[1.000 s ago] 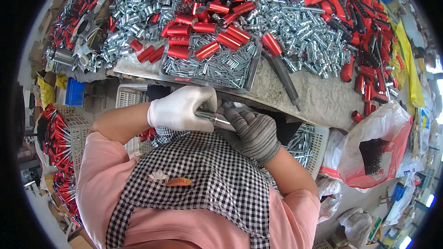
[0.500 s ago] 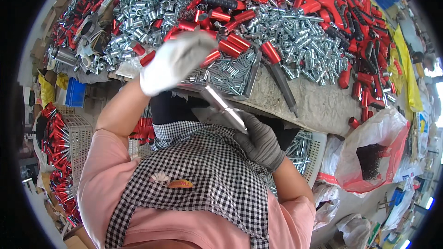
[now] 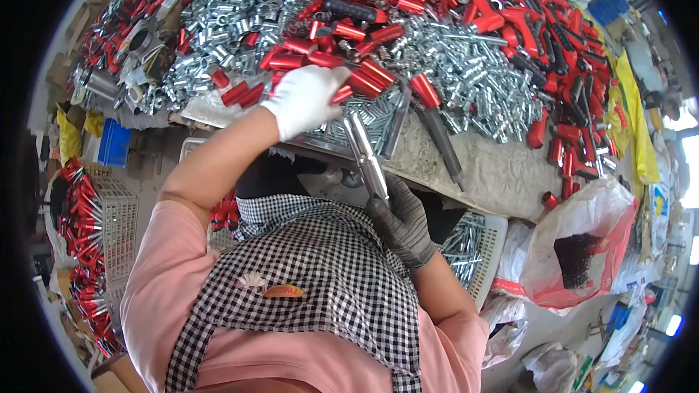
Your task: The recorder is assembling small hardware components by fitting red handles onto metal parts at a factory workstation.
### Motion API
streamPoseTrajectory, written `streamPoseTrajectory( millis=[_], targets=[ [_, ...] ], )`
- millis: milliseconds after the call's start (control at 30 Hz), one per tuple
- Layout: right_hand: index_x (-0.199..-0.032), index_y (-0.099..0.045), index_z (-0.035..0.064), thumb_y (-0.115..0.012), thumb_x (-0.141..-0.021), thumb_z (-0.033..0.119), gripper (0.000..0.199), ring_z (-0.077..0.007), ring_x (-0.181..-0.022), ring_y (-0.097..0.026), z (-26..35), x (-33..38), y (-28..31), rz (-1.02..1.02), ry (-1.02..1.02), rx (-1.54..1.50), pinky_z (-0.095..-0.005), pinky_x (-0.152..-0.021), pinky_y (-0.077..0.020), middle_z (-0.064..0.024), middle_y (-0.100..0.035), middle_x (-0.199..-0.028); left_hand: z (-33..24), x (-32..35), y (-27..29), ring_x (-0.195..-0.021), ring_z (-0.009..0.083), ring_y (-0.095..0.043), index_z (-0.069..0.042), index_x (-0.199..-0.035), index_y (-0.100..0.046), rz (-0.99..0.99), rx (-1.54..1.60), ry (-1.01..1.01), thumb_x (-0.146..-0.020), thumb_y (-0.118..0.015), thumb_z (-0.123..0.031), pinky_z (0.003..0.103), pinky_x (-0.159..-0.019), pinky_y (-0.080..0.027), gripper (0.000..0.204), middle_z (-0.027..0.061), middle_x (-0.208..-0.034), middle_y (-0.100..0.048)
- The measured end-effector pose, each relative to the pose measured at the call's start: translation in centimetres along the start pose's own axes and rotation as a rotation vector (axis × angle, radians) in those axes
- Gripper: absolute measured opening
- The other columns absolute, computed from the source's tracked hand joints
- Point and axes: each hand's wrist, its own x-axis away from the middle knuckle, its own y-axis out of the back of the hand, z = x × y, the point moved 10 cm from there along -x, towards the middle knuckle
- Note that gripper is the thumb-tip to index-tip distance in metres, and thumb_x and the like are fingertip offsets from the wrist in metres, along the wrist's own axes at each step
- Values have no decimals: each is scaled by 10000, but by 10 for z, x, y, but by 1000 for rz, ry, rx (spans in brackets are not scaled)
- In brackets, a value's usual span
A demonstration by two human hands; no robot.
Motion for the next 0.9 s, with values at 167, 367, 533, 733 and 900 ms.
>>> streamPoseTrajectory(
  millis=[167,367,533,733,900],
  targets=[
    [-1450,-428,18,-669,-950,246,600,-24,-662,-459,-8,-1,-11,59,-91,-23,-174,-585,-371,38,-567,-857,14,-5,13,-861,366,-674,-2,-1133,-593,-187,158,-6,-734,-668,-139,455,-760,-546,429,190,-908,-677],
    [-1445,-438,32,-688,-939,298,624,-29,-626,-452,-3,-2,-16,92,-79,-77,-179,-562,-363,30,-556,-804,51,25,57,-971,286,-680,0,-1309,-551,-474,672,-11,-849,-626,-195,343,-860,-517,506,207,-1092,-677],
    [-1434,-440,-5,-716,-898,366,708,-71,-594,-488,-8,-6,-26,124,-106,-93,-198,-522,-378,-7,-564,-787,16,52,9,-929,140,-636,-8,-1331,-558,-205,1524,4,-912,-666,-493,271,-823,-492,650,51,-1044,-676],
    [-1432,-434,-3,-691,-927,340,662,-48,-551,-438,-9,-11,-52,275,-134,-229,-187,-504,-331,18,-542,-734,22,72,20,-993,167,-647,27,-1327,-538,-315,1646,-33,-930,-663,-437,307,-934,-491,623,91,-1082,-695],
    [-1368,-500,27,-755,-863,357,654,-84,-527,-463,-10,-18,-63,324,-200,-368,-209,-457,-338,6,-537,-753,-21,83,5,-1026,248,-658,38,-1405,-405,-192,1736,-219,-962,-651,-304,360,-925,-521,612,172,-1167,-639]
  ],
)
